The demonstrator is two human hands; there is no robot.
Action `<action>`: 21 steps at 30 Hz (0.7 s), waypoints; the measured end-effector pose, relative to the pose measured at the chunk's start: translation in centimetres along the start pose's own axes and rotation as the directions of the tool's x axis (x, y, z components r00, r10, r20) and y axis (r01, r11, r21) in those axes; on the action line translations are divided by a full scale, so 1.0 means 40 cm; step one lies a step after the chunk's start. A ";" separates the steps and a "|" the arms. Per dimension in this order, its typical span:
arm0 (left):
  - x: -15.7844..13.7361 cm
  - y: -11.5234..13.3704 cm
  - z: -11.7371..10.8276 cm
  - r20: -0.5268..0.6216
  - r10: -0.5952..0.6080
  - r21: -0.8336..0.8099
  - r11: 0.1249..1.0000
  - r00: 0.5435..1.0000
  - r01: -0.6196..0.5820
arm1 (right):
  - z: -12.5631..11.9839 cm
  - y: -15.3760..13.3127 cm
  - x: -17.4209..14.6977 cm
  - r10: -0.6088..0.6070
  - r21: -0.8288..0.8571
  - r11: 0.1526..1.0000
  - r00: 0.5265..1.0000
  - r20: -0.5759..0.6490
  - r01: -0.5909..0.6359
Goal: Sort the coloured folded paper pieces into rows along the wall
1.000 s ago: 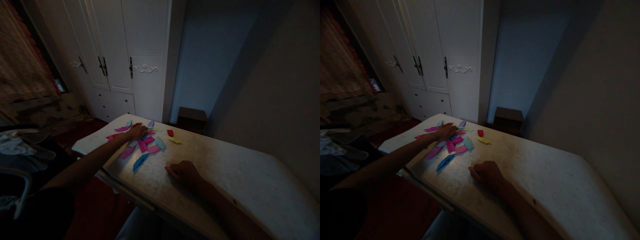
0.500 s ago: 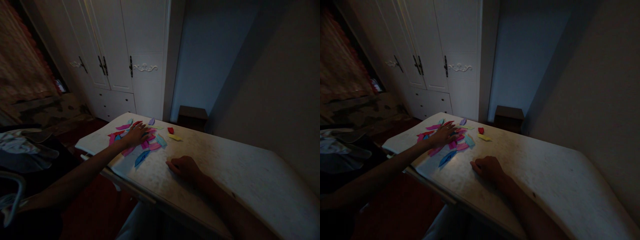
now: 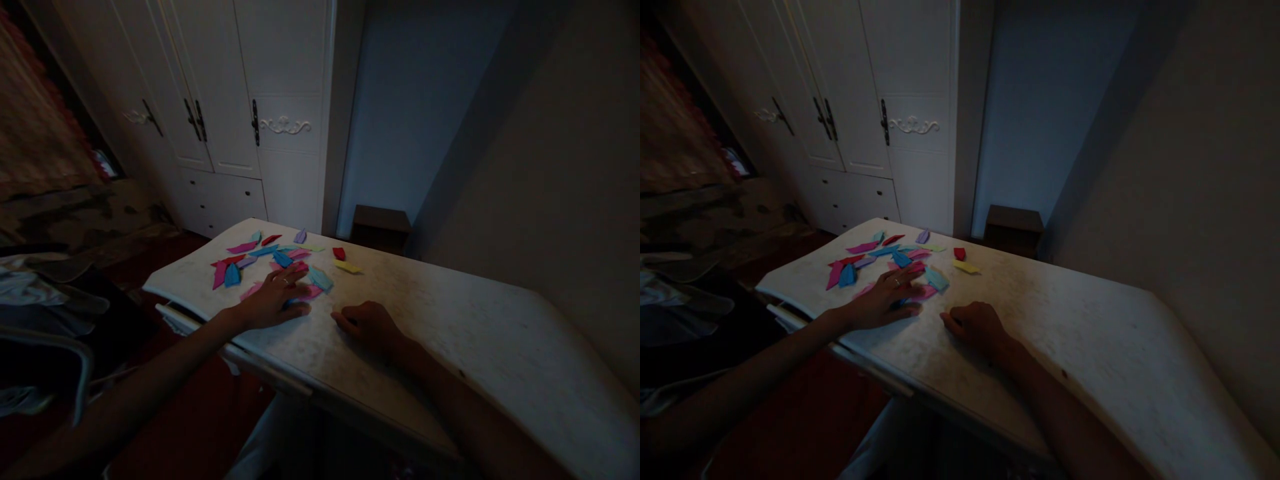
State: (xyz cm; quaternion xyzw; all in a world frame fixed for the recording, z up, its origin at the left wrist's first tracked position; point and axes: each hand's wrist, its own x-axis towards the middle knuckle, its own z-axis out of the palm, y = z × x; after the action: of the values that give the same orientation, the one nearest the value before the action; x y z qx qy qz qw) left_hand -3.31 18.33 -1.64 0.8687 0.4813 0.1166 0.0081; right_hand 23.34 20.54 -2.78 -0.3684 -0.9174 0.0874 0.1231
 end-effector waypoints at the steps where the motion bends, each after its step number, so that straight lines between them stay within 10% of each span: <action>1: -0.005 -0.002 0.000 -0.005 0.023 -0.016 1.000 1.000 -0.023 | -0.001 -0.001 0.000 0.004 -0.004 1.000 1.000 0.007 -0.004; 16: -0.039 -0.033 0.011 -0.142 0.129 -0.056 0.989 0.981 -0.138 | 0.016 -0.029 0.024 -0.112 0.048 0.992 0.987 -0.113 0.118; 21: -0.083 -0.054 0.016 -0.218 0.111 -0.001 0.993 0.970 -0.114 | 0.018 -0.040 0.037 0.062 -0.055 0.996 0.990 -0.131 -0.070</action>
State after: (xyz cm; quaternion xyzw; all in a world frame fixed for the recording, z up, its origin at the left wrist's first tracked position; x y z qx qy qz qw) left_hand -6.66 16.76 -3.18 0.8766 0.4282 0.2147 -0.0454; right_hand 21.04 20.37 -2.83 -0.4068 -0.8970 0.0403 0.1681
